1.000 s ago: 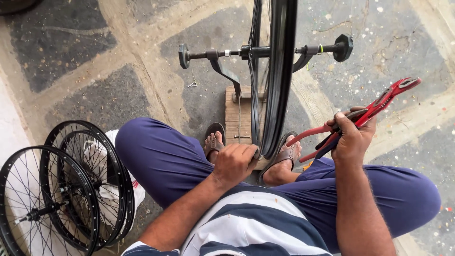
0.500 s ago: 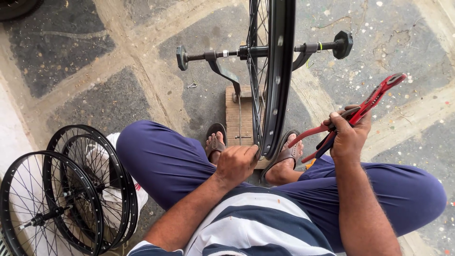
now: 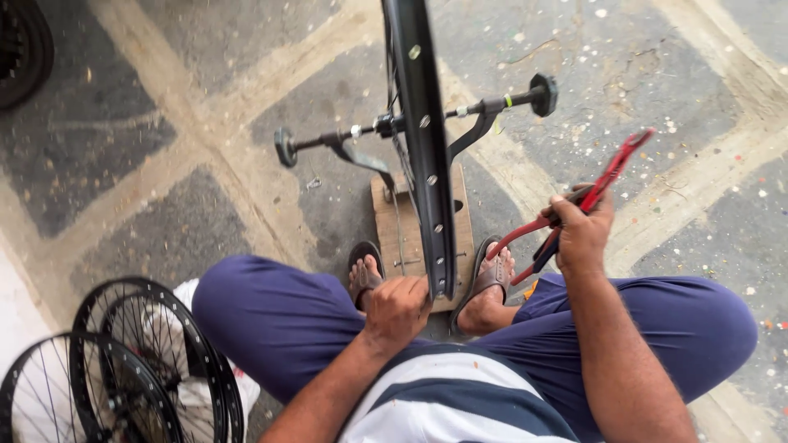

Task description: The person sits on the ground and mounts a bicycle wheel onto a truing stand. They use two pairs of pliers to adjust the tension of the spokes, rotating the wheel periodically to check alignment and make further adjustments.

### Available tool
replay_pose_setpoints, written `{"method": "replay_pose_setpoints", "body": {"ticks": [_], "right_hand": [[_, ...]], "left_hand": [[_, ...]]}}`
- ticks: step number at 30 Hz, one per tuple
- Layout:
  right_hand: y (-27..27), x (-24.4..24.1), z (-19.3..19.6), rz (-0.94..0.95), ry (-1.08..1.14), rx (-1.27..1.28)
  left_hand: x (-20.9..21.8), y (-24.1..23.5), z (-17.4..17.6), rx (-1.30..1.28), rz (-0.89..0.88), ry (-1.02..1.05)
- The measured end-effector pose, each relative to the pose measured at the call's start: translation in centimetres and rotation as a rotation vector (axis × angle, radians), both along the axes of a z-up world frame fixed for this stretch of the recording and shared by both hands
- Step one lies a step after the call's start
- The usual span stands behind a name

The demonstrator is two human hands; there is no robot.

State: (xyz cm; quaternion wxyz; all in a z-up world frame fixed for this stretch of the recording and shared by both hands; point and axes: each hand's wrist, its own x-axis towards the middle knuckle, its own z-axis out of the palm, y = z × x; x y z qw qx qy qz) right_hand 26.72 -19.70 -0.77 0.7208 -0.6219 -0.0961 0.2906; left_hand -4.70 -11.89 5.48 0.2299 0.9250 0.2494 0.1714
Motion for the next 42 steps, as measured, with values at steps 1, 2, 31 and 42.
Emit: {"method": "replay_pose_setpoints", "body": {"ticks": [1, 2, 31, 42], "right_hand": [[0.3, 0.2, -0.6, -0.003, 0.01, -0.013], [0.8, 0.4, -1.3, -0.002, -0.025, -0.034], [2.2, 4.5, -22.2, 0.87, -0.632, -1.436], [4.7, 4.1, -20.1, 0.841, -0.877, -1.279]], "left_hand": [[-0.1, 0.5, 0.1, 0.0, -0.028, 0.044], [-0.1, 1.1, 0.4, 0.001, -0.055, 0.089], [-2.5, 1.3, -0.2, -0.397, 0.153, -0.216], [-1.0, 1.4, 2.0, 0.047, -0.034, -0.164]]}}
